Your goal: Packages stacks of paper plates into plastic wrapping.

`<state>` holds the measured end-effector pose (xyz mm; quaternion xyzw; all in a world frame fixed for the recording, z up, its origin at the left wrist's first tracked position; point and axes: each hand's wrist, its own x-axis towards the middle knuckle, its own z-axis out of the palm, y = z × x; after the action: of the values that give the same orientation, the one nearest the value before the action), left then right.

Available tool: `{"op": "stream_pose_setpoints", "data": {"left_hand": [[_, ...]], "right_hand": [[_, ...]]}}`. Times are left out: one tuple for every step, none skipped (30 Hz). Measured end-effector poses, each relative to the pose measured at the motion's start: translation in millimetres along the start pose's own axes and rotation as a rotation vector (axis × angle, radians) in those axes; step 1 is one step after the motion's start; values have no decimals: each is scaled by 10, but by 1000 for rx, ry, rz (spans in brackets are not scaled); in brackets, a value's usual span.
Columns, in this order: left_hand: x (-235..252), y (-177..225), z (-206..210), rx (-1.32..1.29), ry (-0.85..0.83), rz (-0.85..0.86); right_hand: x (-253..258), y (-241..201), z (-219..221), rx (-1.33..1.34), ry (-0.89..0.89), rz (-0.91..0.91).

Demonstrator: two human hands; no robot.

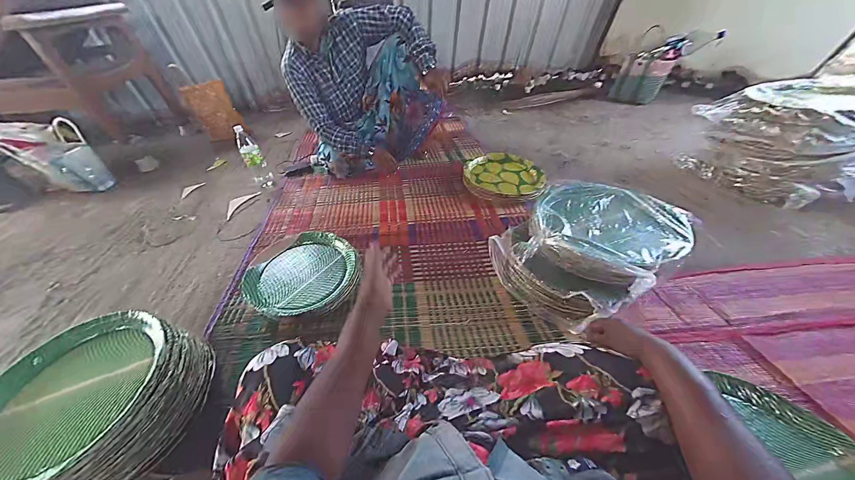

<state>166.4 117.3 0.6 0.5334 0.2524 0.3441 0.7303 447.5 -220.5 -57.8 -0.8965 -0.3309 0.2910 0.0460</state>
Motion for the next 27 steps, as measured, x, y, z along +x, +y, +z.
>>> {"op": "stream_pose_setpoints", "data": {"left_hand": [[-28,313,5,-150,78,41],[-103,629,34,-229,88,121],[-205,906,65,-265,28,236],[-366,1109,79,-227,-70,338],[-530,1226,83,-121,-150,428],[-671,1261,79,18,-215,489],[-764,1217,57,171,-285,525],[-821,1114,27,325,-344,516],[-830,972,-7,464,-395,454],[-802,781,-55,601,-436,366],[-757,568,-113,735,-472,258],[-703,342,-191,875,-512,155],[-648,104,-274,1008,-554,70],[-612,-114,-345,1133,-609,-14],[-594,-274,-386,1242,-675,-92],[-589,-376,-401,1314,-740,-138],[-594,-422,-391,1352,-786,-158],[-592,-417,-379,1330,-796,-148],[-584,-362,-378,1260,-767,-107],[-582,-261,-384,1152,-707,-38],[-594,-112,-396,1014,-622,77],[-616,110,-410,869,-521,217],[-642,414,-420,733,-429,375],[-694,796,-427,608,-348,544],[-798,1229,-441,498,-273,713],[-961,1699,-462,408,-217,853],[-1182,2213,-462,326,-203,982]], "right_hand": [[7,21,8,-11,-6,-11],[26,46,-5,-14,4,-21],[57,59,-33,-13,18,-24],[64,64,-29,-4,25,-18],[73,71,-14,4,32,-8],[88,83,-6,10,36,2],[109,100,-2,13,41,5],[120,111,5,13,34,11],[123,107,-7,12,29,17],[122,101,-8,3,20,25],[122,96,-12,-5,12,33],[120,89,-10,-3,14,39],[129,96,-5,3,22,44],[133,105,-1,9,27,49],[128,102,-4,14,30,56],[102,80,-14,14,31,66],[75,60,-21,10,32,76],[63,50,-30,8,37,82],[63,43,-35,14,43,79],[62,46,-28,26,46,73],[58,59,-18,40,49,66],[62,67,-10,51,50,59],[71,68,-15,53,48,53],[84,67,-29,49,48,51],[95,70,-34,42,48,52],[94,68,-34,29,45,57],[74,44,-41,17,35,65]]}}
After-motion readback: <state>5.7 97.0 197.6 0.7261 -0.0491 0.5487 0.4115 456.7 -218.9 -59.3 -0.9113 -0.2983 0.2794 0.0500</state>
